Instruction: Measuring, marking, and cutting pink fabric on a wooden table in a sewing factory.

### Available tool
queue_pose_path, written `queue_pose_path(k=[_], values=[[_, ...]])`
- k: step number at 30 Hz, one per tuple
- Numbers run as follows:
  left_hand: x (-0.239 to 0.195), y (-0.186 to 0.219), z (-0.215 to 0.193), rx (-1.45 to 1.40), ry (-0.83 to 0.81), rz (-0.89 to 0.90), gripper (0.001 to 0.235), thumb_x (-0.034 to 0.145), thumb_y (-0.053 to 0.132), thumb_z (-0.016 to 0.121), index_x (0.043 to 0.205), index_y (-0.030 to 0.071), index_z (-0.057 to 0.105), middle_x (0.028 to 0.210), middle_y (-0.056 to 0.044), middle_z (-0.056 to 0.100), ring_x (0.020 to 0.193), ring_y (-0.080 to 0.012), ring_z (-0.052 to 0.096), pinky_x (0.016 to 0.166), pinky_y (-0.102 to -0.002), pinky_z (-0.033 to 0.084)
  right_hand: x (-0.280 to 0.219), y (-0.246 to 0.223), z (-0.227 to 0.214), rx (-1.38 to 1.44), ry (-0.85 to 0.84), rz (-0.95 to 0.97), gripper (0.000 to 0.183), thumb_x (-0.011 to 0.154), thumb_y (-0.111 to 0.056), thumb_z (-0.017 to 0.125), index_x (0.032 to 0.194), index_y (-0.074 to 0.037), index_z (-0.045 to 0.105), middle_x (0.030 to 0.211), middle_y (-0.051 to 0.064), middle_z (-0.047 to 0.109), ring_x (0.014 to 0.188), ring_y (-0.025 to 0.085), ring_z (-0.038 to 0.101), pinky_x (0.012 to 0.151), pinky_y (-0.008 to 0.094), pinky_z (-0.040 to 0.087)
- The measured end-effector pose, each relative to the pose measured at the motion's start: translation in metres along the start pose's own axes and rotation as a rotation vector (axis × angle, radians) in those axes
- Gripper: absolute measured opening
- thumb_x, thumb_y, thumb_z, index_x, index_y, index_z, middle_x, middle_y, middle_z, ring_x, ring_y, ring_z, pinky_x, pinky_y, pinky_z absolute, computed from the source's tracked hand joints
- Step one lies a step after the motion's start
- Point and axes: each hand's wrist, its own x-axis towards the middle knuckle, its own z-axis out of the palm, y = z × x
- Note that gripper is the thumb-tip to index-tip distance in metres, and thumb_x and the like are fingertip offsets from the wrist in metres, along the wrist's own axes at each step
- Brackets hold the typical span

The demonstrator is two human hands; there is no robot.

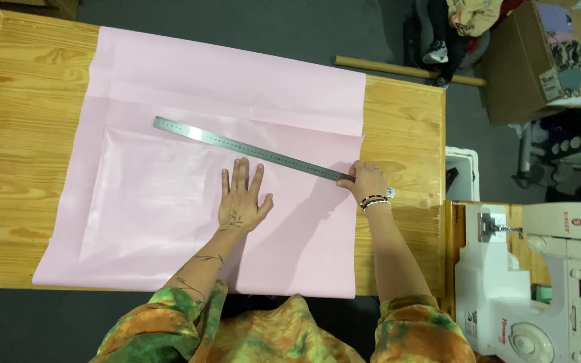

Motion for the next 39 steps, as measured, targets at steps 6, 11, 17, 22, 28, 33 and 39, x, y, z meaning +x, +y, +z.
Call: queue_pose_path(k=[6, 11, 17, 22, 28, 33, 39], values=[[0.0, -0.006, 0.013, 0.044, 0.056, 0.029, 0.08, 0.093, 0.059, 0.041, 0.162, 0.022, 0.026, 0.165, -0.02, 0.024, 0.157, -0.0352, 0.011, 0.128, -0.056, -0.001, -0.03, 0.019, 0.029, 0.113, -0.069, -0.038, 0.017, 0.092, -0.041, 0.072, 0.1, -0.027, 0.07, 0.094, 0.001, 0.075, 0.106, 0.026, 0.072, 0.091, 0.044, 0.056], [0.0, -0.007, 0.014, 0.035, 0.08, 0.035, 0.079, 0.093, 0.061, 0.041, 0.16, 0.021, 0.032, 0.166, -0.019, 0.022, 0.158, -0.035, 0.009, 0.128, -0.056, -0.002, -0.193, 0.007, 0.029, 0.285, -0.05, 0.194, 0.027, 0.101, -0.046, 0.055, 0.112, -0.025, 0.066, 0.103, 0.008, 0.076, 0.105, 0.033, 0.072, 0.091, 0.051, 0.057], [0.003, 0.009, -0.022, 0.153, -0.101, 0.058, 0.085, 0.095, 0.074, 0.006, 0.163, 0.024, 0.005, 0.168, -0.019, -0.003, 0.154, -0.0364, -0.007, 0.122, -0.058, -0.005, -0.363, 0.012, 0.13, 0.729, 0.137, 0.457, 0.023, 0.098, -0.04, 0.053, 0.099, -0.02, 0.064, 0.071, -0.004, 0.073, 0.066, 0.016, 0.07, 0.068, 0.032, 0.051], [-0.003, 0.012, -0.019, 0.145, -0.11, 0.062, 0.087, 0.094, 0.077, 0.008, 0.164, 0.025, 0.008, 0.169, -0.018, -0.006, 0.155, -0.0357, -0.011, 0.122, -0.058, -0.007, -0.385, 0.016, 0.114, 0.775, 0.218, 0.704, 0.03, 0.09, -0.047, 0.065, 0.1, -0.02, 0.073, 0.07, -0.005, 0.072, 0.055, 0.009, 0.059, 0.051, 0.028, 0.045], [-0.008, -0.003, 0.005, 0.037, 0.065, 0.034, 0.085, 0.091, 0.071, 0.039, 0.161, 0.021, 0.038, 0.17, -0.021, 0.02, 0.159, -0.0354, 0.006, 0.127, -0.057, -0.003, -0.243, 0.035, 0.032, 0.589, 0.222, 0.225, 0.03, 0.1, -0.048, 0.061, 0.106, -0.022, 0.074, 0.094, 0.009, 0.081, 0.098, 0.035, 0.074, 0.087, 0.051, 0.057], [0.0, -0.01, 0.025, -0.032, 0.429, 0.207, 0.073, 0.088, 0.041, 0.064, 0.146, -0.003, 0.052, 0.15, -0.031, 0.046, 0.141, -0.0449, 0.044, 0.122, -0.055, 0.028, -0.067, -0.002, -0.03, 0.321, 0.148, -0.254, 0.02, 0.1, -0.036, 0.063, 0.115, -0.025, 0.072, 0.099, 0.007, 0.078, 0.103, 0.038, 0.072, 0.088, 0.053, 0.055], [-0.002, -0.013, 0.025, -0.048, 0.34, 0.119, 0.079, 0.087, 0.049, 0.057, 0.152, 0.005, 0.046, 0.154, -0.023, 0.041, 0.148, -0.0405, 0.034, 0.126, -0.054, 0.022, 0.032, -0.024, -0.032, 0.045, 0.04, -0.328, 0.031, 0.095, -0.046, 0.067, 0.123, -0.032, 0.069, 0.113, 0.01, 0.075, 0.112, 0.035, 0.07, 0.101, 0.049, 0.051]])
